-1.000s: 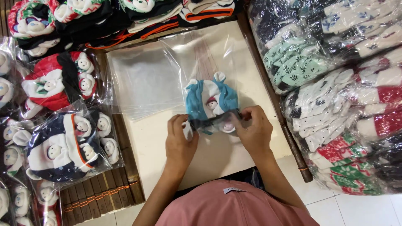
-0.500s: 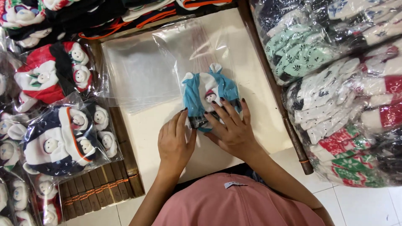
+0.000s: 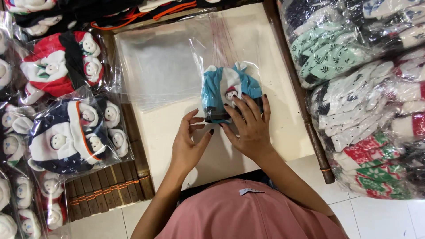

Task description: Packaging small patterned hats or socks into individual plastic bags

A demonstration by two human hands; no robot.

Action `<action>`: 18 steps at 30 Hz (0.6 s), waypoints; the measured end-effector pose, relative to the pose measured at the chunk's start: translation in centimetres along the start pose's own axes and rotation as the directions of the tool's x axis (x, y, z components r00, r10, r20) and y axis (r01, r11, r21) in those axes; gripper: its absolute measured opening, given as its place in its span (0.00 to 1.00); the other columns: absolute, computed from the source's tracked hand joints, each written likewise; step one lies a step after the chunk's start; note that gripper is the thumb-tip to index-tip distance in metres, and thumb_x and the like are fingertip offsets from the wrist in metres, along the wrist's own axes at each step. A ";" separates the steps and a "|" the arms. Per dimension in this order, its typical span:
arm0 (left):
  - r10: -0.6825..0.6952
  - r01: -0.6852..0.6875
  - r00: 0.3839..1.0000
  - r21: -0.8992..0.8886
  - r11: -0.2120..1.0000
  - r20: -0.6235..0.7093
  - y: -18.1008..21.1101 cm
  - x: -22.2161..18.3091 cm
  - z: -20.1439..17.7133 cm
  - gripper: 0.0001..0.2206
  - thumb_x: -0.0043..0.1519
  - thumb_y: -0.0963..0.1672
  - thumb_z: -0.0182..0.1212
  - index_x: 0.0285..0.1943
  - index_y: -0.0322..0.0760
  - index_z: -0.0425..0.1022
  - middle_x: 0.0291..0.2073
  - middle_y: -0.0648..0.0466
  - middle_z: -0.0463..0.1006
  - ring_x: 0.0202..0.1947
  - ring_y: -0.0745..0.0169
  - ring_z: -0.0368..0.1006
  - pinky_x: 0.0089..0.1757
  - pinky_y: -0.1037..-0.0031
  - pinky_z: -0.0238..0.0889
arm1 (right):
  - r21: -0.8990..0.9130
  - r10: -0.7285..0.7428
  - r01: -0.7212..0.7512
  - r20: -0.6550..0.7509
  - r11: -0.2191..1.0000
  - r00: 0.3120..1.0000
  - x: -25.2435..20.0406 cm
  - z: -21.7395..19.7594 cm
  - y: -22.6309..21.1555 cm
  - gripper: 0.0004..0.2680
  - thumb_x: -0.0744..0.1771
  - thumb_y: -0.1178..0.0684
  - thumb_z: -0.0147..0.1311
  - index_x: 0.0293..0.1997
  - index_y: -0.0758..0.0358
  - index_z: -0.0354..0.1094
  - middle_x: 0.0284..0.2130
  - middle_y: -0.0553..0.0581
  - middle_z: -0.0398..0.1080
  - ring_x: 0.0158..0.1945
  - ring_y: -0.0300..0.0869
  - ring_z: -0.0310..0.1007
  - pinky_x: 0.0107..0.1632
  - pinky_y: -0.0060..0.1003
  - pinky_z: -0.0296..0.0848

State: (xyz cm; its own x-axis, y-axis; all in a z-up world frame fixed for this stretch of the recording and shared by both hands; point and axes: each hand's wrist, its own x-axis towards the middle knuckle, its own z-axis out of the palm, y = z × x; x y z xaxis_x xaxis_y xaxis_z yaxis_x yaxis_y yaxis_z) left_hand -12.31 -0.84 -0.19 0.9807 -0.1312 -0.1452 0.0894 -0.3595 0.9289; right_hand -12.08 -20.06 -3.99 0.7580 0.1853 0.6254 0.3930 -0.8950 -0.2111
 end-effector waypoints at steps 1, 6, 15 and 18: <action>-0.004 0.004 1.000 -0.001 1.000 -0.002 -0.3 0.1 0.0 0.30 0.58 0.40 0.68 0.70 0.34 0.63 0.51 0.39 0.78 0.53 0.37 0.78 0.56 0.48 0.66 | 0.002 -0.001 0.001 0.003 1.000 1.000 -0.1 0.0 0.1 0.15 0.68 0.43 0.58 0.58 0.57 0.73 0.57 0.61 0.71 0.66 0.57 0.65 0.72 0.67 0.40; -0.028 0.029 1.000 -0.040 0.999 0.012 -0.9 0.5 0.2 0.24 0.58 0.42 0.70 0.64 0.37 0.71 0.47 0.42 0.80 0.52 0.41 0.79 0.56 0.53 0.67 | -0.014 -0.006 0.006 0.017 1.000 1.000 -0.3 -0.1 0.3 0.16 0.66 0.43 0.61 0.58 0.56 0.72 0.57 0.60 0.70 0.66 0.56 0.65 0.72 0.67 0.40; -0.097 0.104 0.994 -0.213 0.972 0.048 -1.4 0.0 0.1 0.25 0.57 0.43 0.73 0.64 0.36 0.71 0.48 0.41 0.80 0.52 0.42 0.78 0.56 0.53 0.66 | -0.002 -0.005 0.005 0.017 1.000 1.000 -0.3 0.0 0.3 0.16 0.66 0.45 0.63 0.58 0.57 0.73 0.57 0.60 0.71 0.66 0.56 0.65 0.73 0.67 0.38; -0.087 0.096 0.995 -0.218 0.971 0.053 -1.9 0.0 0.1 0.25 0.57 0.44 0.73 0.63 0.37 0.72 0.48 0.43 0.81 0.51 0.44 0.78 0.55 0.55 0.66 | 0.008 0.003 -0.003 0.032 1.000 0.999 -0.4 -0.2 0.2 0.16 0.66 0.45 0.63 0.58 0.57 0.72 0.57 0.60 0.70 0.66 0.57 0.64 0.72 0.67 0.38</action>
State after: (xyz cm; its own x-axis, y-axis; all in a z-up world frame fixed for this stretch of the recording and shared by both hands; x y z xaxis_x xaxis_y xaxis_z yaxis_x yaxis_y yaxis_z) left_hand -12.55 -0.28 -2.01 0.9586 -0.1485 -0.2429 0.2190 -0.1604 0.9625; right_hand -12.40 -20.39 -4.09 0.7755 0.1957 0.6003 0.3948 -0.8923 -0.2190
